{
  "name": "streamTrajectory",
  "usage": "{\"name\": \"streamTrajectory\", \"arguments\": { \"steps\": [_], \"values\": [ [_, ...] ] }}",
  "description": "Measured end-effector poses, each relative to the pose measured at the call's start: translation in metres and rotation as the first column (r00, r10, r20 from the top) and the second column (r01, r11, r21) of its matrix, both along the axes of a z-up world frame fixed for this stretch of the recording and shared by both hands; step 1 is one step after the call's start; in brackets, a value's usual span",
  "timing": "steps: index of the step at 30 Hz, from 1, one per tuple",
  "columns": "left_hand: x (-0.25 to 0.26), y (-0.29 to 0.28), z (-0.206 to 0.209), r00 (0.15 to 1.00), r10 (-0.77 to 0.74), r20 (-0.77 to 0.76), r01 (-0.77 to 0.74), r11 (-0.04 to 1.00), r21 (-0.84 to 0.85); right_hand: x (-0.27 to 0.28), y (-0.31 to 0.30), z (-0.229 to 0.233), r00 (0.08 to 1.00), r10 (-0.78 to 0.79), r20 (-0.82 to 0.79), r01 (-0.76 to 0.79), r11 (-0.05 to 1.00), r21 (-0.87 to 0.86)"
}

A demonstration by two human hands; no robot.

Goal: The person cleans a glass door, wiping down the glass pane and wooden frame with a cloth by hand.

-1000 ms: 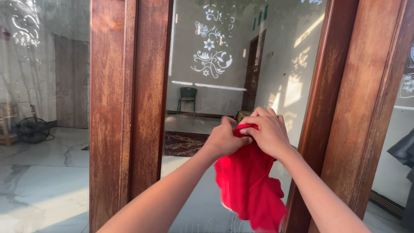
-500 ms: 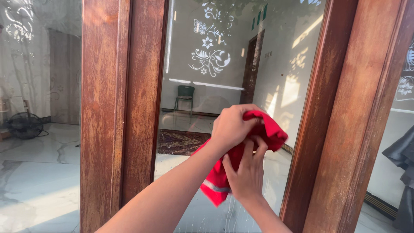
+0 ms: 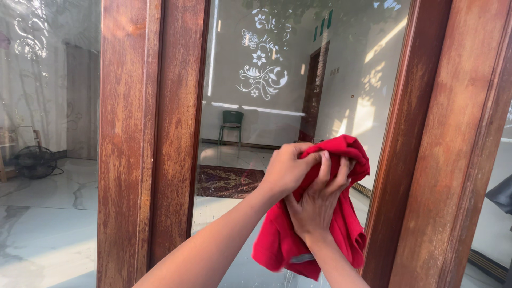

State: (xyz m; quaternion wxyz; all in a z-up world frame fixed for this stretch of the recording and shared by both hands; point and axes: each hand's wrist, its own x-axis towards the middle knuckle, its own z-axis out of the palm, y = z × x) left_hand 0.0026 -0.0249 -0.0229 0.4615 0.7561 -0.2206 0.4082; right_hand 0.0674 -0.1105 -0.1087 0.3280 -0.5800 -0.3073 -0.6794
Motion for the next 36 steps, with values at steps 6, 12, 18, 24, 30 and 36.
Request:
{"name": "streamTrajectory", "arguments": {
  "steps": [6, 12, 18, 24, 30, 36],
  "values": [
    [-0.007, 0.018, 0.006, 0.981, 0.187, 0.042, -0.192, 0.948, 0.254, 0.054, -0.006, 0.022, 0.994, -0.103, -0.033, 0.102, 0.994, -0.03],
    [-0.009, 0.111, 0.024, 0.629, 0.483, 0.609, -0.777, 0.38, 0.502, 0.135, -0.02, 0.084, 0.971, 0.178, -0.158, -0.138, 0.962, 0.234],
    [0.019, 0.188, 0.024, 0.311, 0.556, 0.771, -0.931, 0.015, 0.364, 0.139, 0.055, 0.102, 0.997, 0.065, -0.035, -0.069, 0.986, -0.151],
    [0.032, 0.217, 0.001, 0.305, 0.683, 0.664, -0.95, 0.17, 0.263, 0.131, 0.031, 0.008, 0.943, -0.076, -0.325, -0.032, 0.948, -0.317],
    [0.023, 0.233, -0.012, 0.411, 0.579, 0.704, -0.912, 0.26, 0.318, 0.187, -0.043, 0.028, 0.898, -0.238, -0.371, 0.265, 0.964, 0.023],
    [0.022, 0.238, -0.029, 0.407, 0.6, 0.689, -0.913, 0.289, 0.288, 0.162, 0.019, 0.127, 0.947, -0.292, -0.133, 0.272, 0.951, -0.15]
  ]
}}
